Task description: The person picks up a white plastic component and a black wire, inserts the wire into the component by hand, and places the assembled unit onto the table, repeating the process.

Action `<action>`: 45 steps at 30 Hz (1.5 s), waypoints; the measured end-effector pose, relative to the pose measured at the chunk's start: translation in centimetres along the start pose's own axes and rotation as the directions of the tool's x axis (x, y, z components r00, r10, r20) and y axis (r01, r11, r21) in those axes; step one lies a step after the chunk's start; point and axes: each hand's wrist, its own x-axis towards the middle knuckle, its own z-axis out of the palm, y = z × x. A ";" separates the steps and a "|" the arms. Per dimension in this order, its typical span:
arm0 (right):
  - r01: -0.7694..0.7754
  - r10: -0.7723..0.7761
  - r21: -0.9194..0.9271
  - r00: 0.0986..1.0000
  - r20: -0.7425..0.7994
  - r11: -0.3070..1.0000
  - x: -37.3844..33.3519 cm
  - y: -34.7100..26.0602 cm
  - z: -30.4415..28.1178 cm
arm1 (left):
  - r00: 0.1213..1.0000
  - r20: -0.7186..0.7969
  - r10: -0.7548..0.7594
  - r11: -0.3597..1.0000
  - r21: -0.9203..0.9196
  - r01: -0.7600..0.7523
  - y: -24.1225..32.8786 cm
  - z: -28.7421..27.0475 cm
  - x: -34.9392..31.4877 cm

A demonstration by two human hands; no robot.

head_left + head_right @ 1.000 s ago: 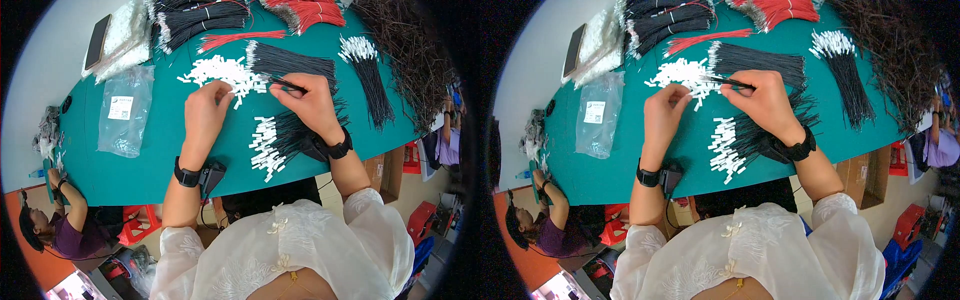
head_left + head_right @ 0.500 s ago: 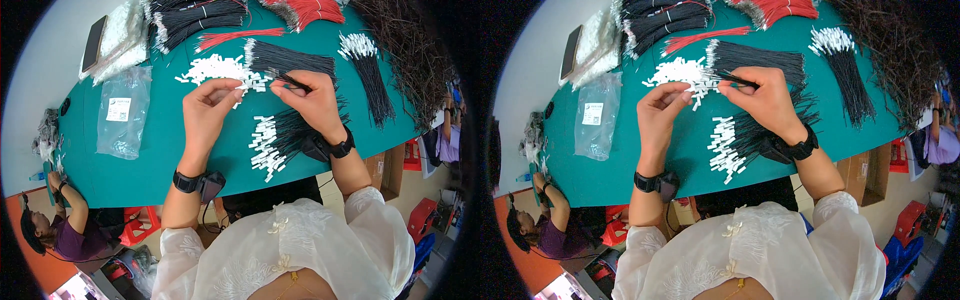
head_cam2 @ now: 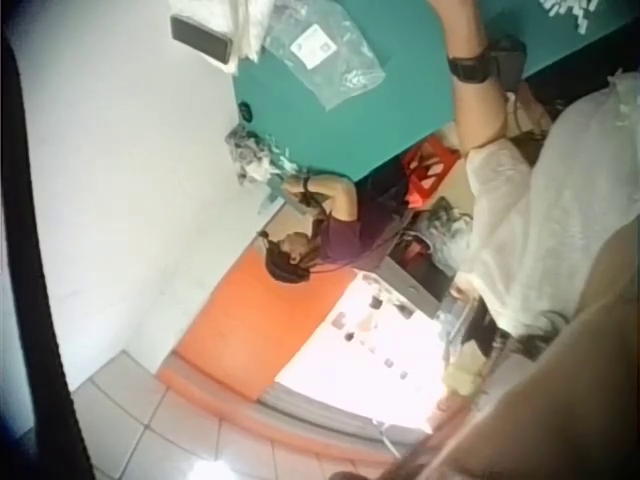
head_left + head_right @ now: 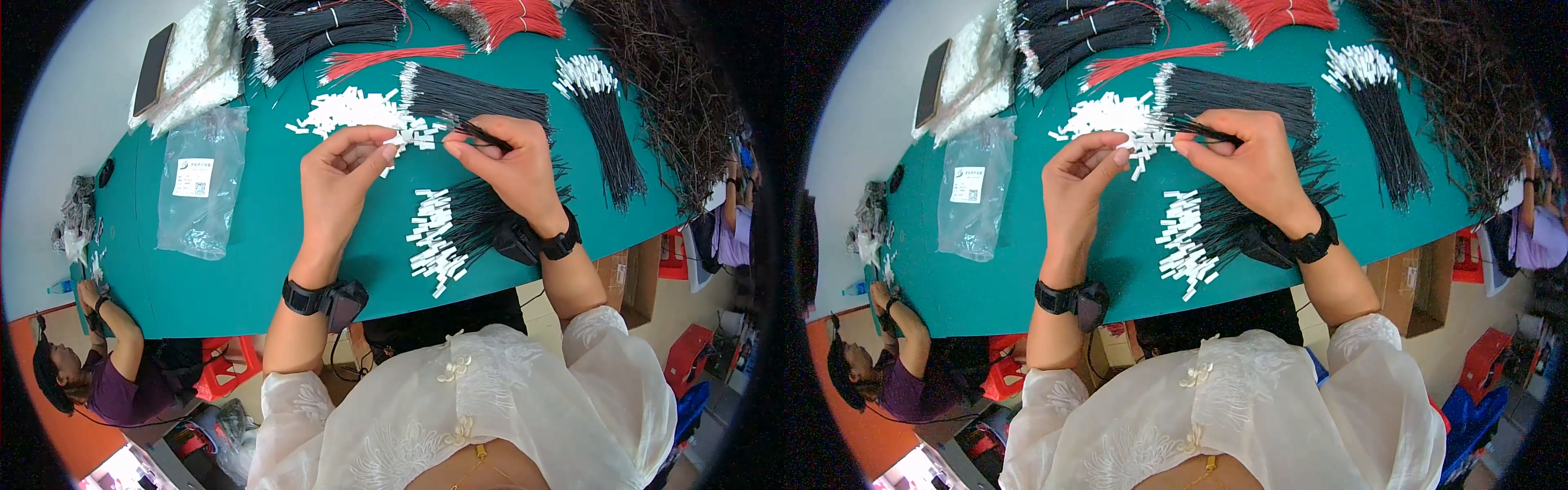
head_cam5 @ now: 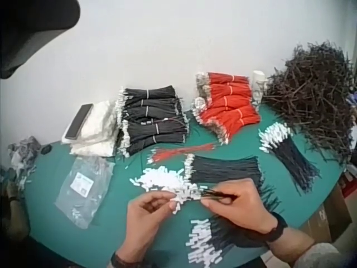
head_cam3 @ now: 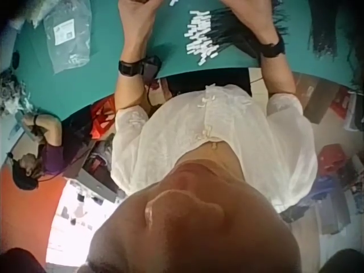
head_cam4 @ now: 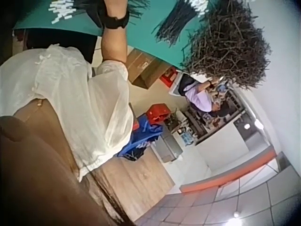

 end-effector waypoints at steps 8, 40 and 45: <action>0.002 -0.002 0.001 1.000 -0.025 1.000 0.0 0.0 0.3 | 1.000 0.003 0.005 1.000 0.014 -0.005 -0.1 0.0 0.1; -0.074 0.070 0.107 0.997 0.039 0.992 0.0 0.2 0.1 | 0.999 0.013 0.037 0.997 -0.072 -0.036 -0.2 -0.1 -0.1; -0.102 0.095 0.094 0.993 0.077 0.990 -0.1 0.6 -0.1 | 0.999 0.022 0.050 0.997 -0.067 -0.048 -0.4 0.0 -0.1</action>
